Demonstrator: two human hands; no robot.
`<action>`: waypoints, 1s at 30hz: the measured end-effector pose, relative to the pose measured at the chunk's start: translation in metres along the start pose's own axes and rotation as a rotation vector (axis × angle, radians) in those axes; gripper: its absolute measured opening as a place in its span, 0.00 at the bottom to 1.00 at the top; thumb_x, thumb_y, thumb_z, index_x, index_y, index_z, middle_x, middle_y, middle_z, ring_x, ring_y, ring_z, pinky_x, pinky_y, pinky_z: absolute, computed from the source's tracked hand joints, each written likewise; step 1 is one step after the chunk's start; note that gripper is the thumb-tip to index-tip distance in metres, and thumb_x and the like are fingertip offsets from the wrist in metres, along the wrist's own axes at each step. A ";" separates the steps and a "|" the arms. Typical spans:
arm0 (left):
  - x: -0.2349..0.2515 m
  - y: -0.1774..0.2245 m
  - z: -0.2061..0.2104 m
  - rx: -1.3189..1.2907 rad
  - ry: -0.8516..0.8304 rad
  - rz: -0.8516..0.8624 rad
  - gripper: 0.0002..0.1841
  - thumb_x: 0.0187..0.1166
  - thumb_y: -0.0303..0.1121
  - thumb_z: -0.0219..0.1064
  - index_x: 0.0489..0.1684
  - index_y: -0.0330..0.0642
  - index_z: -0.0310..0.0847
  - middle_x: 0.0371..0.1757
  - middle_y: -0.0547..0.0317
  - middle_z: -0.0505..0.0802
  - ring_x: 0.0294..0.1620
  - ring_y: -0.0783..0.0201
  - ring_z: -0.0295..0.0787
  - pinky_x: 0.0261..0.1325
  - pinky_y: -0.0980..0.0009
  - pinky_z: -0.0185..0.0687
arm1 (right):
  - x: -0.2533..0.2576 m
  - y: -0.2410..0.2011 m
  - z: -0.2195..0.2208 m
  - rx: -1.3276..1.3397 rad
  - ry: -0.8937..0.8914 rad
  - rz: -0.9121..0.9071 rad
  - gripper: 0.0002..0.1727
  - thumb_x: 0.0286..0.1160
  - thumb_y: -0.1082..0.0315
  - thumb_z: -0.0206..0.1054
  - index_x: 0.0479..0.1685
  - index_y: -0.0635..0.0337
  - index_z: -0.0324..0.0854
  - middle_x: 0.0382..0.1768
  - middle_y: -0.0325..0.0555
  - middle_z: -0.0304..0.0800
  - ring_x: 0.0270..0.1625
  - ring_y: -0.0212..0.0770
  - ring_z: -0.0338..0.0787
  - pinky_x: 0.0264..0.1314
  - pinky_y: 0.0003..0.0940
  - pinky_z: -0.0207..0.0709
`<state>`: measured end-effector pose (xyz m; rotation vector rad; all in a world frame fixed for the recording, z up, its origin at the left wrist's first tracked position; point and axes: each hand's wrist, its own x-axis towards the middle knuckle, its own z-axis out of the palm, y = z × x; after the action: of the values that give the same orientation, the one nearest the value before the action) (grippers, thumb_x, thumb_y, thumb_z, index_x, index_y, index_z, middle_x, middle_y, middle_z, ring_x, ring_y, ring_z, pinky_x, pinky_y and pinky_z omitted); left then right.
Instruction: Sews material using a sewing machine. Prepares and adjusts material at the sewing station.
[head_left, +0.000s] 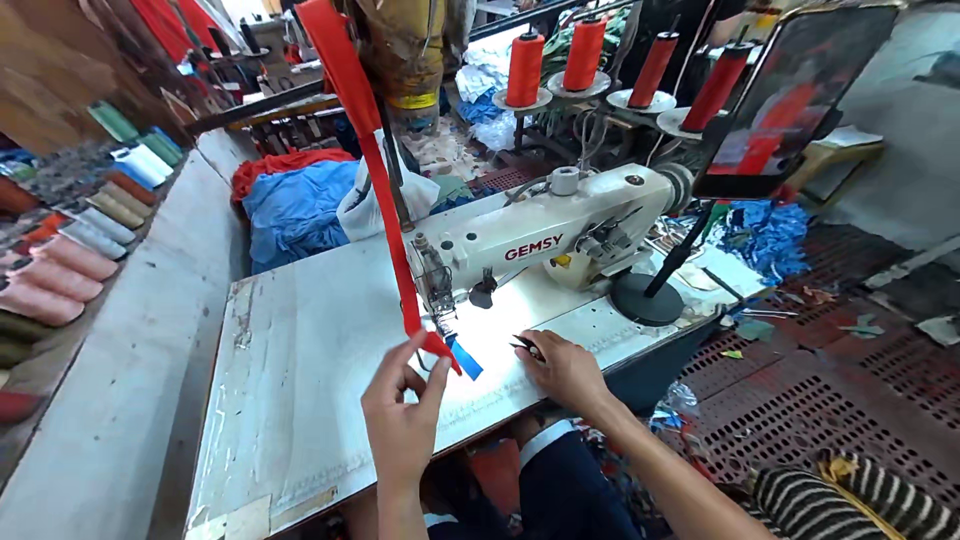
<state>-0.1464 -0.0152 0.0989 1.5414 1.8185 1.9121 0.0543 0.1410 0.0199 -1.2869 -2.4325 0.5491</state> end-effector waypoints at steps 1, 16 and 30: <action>0.013 0.003 0.002 0.004 0.019 0.037 0.21 0.75 0.32 0.76 0.64 0.33 0.85 0.48 0.57 0.94 0.28 0.76 0.83 0.31 0.79 0.82 | 0.003 0.001 0.003 -0.057 -0.003 0.036 0.28 0.87 0.42 0.52 0.68 0.49 0.85 0.52 0.49 0.93 0.43 0.56 0.94 0.40 0.60 0.85; 0.092 0.001 0.023 0.003 0.119 -0.035 0.26 0.71 0.26 0.78 0.70 0.39 0.80 0.65 0.52 0.89 0.48 0.63 0.96 0.51 0.66 0.97 | -0.003 0.011 0.035 -0.193 0.349 -0.076 0.28 0.85 0.42 0.52 0.59 0.52 0.90 0.36 0.47 0.91 0.23 0.49 0.89 0.19 0.46 0.79; 0.086 -0.006 0.013 0.052 -0.004 -0.054 0.28 0.75 0.29 0.76 0.77 0.43 0.76 0.71 0.55 0.87 0.44 0.65 0.96 0.48 0.68 0.97 | -0.003 0.012 0.036 -0.202 0.361 -0.095 0.28 0.85 0.42 0.53 0.59 0.51 0.90 0.35 0.46 0.90 0.23 0.47 0.89 0.18 0.45 0.78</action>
<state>-0.1825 0.0515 0.1414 1.4943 1.9024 1.8518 0.0478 0.1385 -0.0179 -1.2153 -2.2690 0.0374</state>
